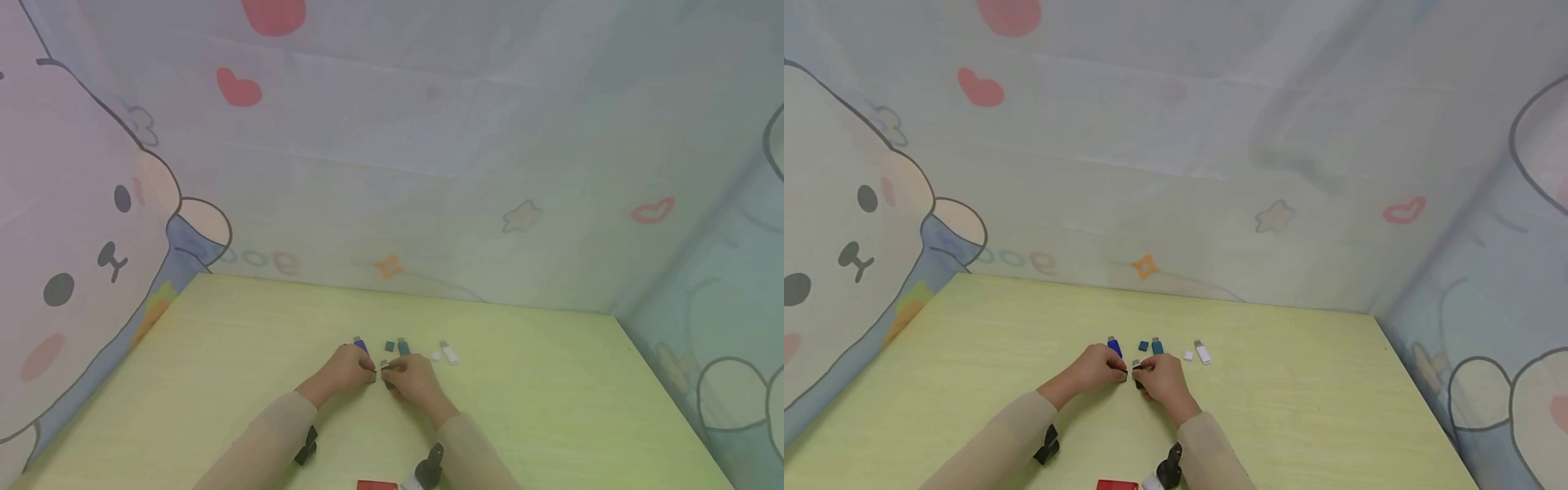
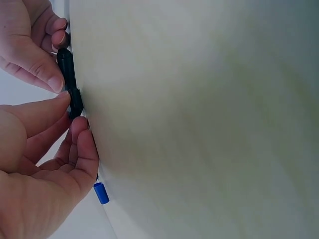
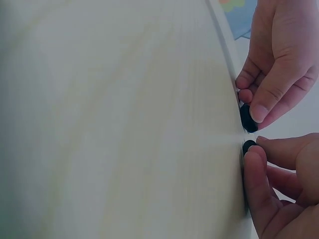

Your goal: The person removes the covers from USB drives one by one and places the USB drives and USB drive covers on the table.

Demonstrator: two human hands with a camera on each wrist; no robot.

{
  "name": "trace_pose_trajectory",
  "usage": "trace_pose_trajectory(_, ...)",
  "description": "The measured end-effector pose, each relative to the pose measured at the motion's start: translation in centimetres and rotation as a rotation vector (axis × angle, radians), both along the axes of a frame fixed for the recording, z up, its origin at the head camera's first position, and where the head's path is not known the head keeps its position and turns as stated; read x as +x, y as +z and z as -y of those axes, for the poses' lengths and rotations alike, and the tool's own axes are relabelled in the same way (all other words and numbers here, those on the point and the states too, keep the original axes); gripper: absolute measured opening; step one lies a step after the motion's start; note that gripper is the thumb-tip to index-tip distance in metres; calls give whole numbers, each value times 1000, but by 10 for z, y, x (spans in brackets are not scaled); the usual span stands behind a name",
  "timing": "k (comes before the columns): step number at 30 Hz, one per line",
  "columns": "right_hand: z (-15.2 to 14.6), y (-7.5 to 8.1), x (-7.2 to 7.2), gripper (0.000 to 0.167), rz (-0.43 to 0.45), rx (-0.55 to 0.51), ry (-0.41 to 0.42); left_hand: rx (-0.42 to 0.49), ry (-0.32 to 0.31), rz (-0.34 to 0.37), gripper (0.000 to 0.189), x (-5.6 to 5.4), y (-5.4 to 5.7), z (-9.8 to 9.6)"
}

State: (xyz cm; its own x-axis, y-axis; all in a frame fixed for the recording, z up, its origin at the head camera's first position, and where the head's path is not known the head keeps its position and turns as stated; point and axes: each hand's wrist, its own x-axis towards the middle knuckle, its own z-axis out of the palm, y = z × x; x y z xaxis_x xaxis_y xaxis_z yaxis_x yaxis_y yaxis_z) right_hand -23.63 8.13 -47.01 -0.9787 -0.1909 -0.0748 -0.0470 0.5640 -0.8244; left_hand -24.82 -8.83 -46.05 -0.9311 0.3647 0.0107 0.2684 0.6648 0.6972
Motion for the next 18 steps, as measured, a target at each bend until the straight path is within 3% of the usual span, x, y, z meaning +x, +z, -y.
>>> trace_pose_trajectory(18, -1, 4, 2, 25, 15, 9, -1, -21, -23, -5, 11, 1, 4, 0)
